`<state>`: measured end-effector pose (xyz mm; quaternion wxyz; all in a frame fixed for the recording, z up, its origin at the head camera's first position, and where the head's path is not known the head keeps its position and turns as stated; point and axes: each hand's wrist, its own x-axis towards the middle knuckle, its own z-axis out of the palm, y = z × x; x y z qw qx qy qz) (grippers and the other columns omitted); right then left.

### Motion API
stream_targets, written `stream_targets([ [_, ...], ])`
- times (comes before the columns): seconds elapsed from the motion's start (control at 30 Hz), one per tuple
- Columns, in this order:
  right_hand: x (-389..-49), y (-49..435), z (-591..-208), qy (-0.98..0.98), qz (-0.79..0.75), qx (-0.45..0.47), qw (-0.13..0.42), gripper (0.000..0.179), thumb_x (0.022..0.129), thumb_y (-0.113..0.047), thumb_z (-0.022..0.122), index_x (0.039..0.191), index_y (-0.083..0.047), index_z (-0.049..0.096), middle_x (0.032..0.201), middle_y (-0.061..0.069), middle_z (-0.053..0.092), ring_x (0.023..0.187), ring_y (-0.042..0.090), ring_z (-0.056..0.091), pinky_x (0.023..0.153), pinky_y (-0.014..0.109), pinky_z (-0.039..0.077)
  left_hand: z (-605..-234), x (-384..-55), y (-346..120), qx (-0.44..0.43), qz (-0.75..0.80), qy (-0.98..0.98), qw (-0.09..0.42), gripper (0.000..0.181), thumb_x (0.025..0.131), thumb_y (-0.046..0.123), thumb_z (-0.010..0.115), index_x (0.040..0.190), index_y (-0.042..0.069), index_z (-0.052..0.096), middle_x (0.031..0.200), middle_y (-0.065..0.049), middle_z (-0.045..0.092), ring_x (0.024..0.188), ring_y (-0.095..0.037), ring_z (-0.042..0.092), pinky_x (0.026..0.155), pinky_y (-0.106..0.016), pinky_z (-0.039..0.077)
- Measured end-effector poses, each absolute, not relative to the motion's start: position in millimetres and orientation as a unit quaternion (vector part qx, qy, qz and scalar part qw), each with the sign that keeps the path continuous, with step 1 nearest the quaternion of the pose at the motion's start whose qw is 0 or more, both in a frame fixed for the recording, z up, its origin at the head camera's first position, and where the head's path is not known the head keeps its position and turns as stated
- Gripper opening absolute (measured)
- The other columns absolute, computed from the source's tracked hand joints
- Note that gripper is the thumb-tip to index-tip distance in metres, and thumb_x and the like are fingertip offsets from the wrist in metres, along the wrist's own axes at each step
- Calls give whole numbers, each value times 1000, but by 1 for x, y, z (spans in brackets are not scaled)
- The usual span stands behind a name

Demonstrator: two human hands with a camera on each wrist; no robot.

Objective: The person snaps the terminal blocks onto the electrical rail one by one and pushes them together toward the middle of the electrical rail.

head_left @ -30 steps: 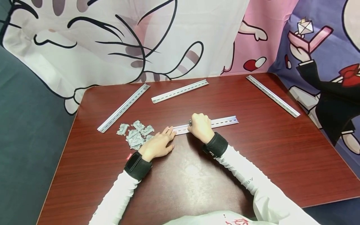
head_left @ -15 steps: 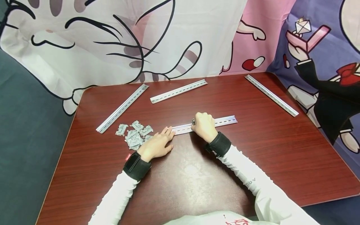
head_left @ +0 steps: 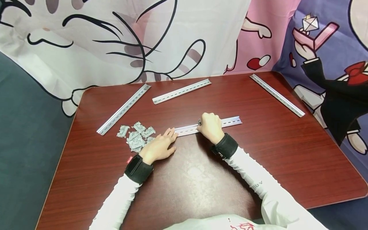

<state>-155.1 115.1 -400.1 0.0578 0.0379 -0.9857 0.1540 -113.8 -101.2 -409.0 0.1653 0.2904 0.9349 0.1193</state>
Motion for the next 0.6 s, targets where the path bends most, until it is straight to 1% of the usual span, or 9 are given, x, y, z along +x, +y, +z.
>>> stream_targets([
  [0.17, -155, 116, -400, -986, 152, 39, 63, 37, 65, -12, 70, 47, -19, 39, 57, 5, 57, 62, 37, 65, 51, 49, 50, -409, -114, -101, 292, 119, 935, 164, 58, 96, 23, 54, 145, -3, 38, 155, -25, 27, 145, -39, 25, 112, -57, 30],
  [0.43, -153, 115, -404, -984, 150, 37, 86, 32, 65, -10, 69, 48, -18, 43, 59, 9, 63, 62, 38, 66, 50, 49, 50, -410, -114, -102, 295, 119, 935, 159, 58, 96, 23, 54, 145, -4, 39, 155, -25, 27, 145, -39, 26, 112, -56, 30],
  [0.6, -152, 114, -406, -983, 151, 34, 100, 31, 66, -8, 68, 49, -17, 43, 59, 10, 64, 61, 38, 66, 49, 49, 49, -410, -115, -101, 298, 115, 935, 155, 58, 96, 23, 55, 144, -4, 39, 155, -26, 28, 145, -39, 27, 111, -58, 32],
])
